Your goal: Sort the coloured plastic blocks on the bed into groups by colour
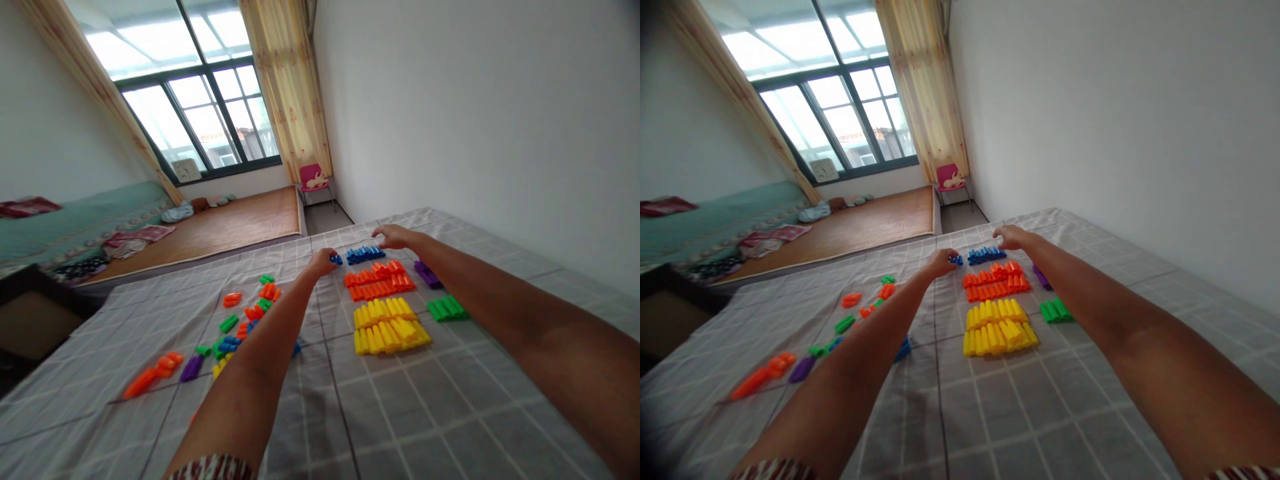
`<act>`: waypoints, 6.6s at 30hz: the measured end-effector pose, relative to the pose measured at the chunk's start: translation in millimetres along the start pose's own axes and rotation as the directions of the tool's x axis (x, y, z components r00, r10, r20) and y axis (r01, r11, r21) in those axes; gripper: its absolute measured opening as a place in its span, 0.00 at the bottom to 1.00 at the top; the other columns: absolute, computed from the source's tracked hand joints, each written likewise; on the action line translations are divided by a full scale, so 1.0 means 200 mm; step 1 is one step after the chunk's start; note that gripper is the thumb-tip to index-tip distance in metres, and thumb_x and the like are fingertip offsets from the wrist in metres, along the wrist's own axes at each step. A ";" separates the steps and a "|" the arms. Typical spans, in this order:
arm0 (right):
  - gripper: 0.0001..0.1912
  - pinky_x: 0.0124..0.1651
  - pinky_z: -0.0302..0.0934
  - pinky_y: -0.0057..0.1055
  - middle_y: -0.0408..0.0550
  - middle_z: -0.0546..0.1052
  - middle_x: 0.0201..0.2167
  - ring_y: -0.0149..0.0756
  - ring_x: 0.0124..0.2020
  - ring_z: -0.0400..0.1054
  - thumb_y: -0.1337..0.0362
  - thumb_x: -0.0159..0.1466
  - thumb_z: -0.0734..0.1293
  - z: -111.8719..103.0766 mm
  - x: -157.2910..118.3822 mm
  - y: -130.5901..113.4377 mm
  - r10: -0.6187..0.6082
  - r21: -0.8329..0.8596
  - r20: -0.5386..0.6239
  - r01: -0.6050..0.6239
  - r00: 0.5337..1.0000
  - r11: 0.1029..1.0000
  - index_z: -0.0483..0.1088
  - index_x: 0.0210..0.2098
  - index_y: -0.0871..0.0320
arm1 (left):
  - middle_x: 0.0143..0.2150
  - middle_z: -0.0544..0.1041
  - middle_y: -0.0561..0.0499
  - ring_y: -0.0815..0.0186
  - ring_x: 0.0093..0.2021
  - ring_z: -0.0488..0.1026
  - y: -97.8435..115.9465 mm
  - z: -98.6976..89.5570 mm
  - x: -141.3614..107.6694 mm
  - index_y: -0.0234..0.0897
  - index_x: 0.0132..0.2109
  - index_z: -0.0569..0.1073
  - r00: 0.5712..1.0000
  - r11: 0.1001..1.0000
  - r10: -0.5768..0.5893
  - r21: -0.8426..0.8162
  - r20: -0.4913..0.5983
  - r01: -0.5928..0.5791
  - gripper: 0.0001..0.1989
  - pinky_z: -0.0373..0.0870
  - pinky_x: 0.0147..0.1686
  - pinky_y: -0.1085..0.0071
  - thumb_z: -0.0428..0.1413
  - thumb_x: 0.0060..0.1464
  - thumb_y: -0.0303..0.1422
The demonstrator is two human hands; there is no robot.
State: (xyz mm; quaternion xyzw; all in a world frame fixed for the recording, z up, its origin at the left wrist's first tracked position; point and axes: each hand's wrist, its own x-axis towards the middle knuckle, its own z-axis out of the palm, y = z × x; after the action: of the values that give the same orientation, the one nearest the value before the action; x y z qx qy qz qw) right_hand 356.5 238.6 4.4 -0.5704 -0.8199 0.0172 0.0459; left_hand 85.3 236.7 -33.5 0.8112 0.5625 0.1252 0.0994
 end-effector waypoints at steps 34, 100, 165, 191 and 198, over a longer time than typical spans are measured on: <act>0.24 0.38 0.61 0.28 0.50 0.79 0.41 0.39 0.39 0.73 0.59 0.52 0.74 0.08 -0.43 -1.42 -0.569 0.101 0.291 0.567 0.769 0.818 0.73 0.48 0.56 | 0.45 0.80 0.52 0.66 0.45 0.74 -0.53 -0.45 -1.25 0.39 0.46 0.79 0.982 0.985 0.171 0.001 0.076 -0.171 0.18 0.68 0.51 0.73 0.53 0.48 0.25; 0.20 0.44 0.64 0.26 0.47 0.79 0.44 0.38 0.44 0.73 0.65 0.53 0.69 -0.12 -0.07 0.02 -0.018 0.014 0.015 0.018 1.000 1.000 0.75 0.47 0.56 | 0.55 0.75 0.47 0.56 0.56 0.70 0.38 -0.07 0.09 0.40 0.54 0.74 0.988 0.987 0.148 0.063 0.042 -0.150 0.21 0.66 0.55 0.64 0.57 0.51 0.33; 0.23 0.40 0.63 0.26 0.51 0.77 0.45 0.33 0.37 0.72 0.70 0.52 0.71 0.09 -0.40 -1.19 -0.635 0.247 0.059 0.605 0.770 0.757 0.73 0.48 0.58 | 0.39 0.80 0.50 0.65 0.37 0.75 -0.61 -0.58 -1.24 0.36 0.41 0.78 0.932 0.992 0.117 -0.075 0.343 -0.097 0.17 0.70 0.38 0.75 0.58 0.40 0.24; 0.32 0.44 0.65 0.28 0.50 0.77 0.50 0.35 0.42 0.74 0.70 0.52 0.69 -0.07 -0.07 -0.07 -0.012 0.263 -0.047 0.024 0.999 0.965 0.64 0.57 0.58 | 0.48 0.78 0.45 0.61 0.47 0.74 -0.03 -0.05 0.00 0.35 0.53 0.72 0.990 0.980 0.113 -0.154 -0.090 -0.126 0.27 0.71 0.48 0.65 0.62 0.42 0.26; 0.34 0.43 0.66 0.27 0.52 0.76 0.51 0.36 0.44 0.73 0.70 0.52 0.70 -0.04 0.02 -0.02 -0.030 0.257 0.013 0.026 0.999 0.966 0.63 0.58 0.59 | 0.49 0.78 0.44 0.58 0.48 0.74 -0.01 0.05 0.08 0.34 0.56 0.71 0.992 0.986 0.125 -0.112 -0.009 -0.125 0.30 0.71 0.50 0.64 0.62 0.43 0.26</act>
State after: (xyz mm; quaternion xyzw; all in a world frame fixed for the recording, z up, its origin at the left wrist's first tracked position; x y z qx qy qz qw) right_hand 351.9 239.8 13.3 -0.5479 -0.8191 0.1274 0.1125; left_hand 91.7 252.5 -41.3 0.8380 0.5026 0.1633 0.1361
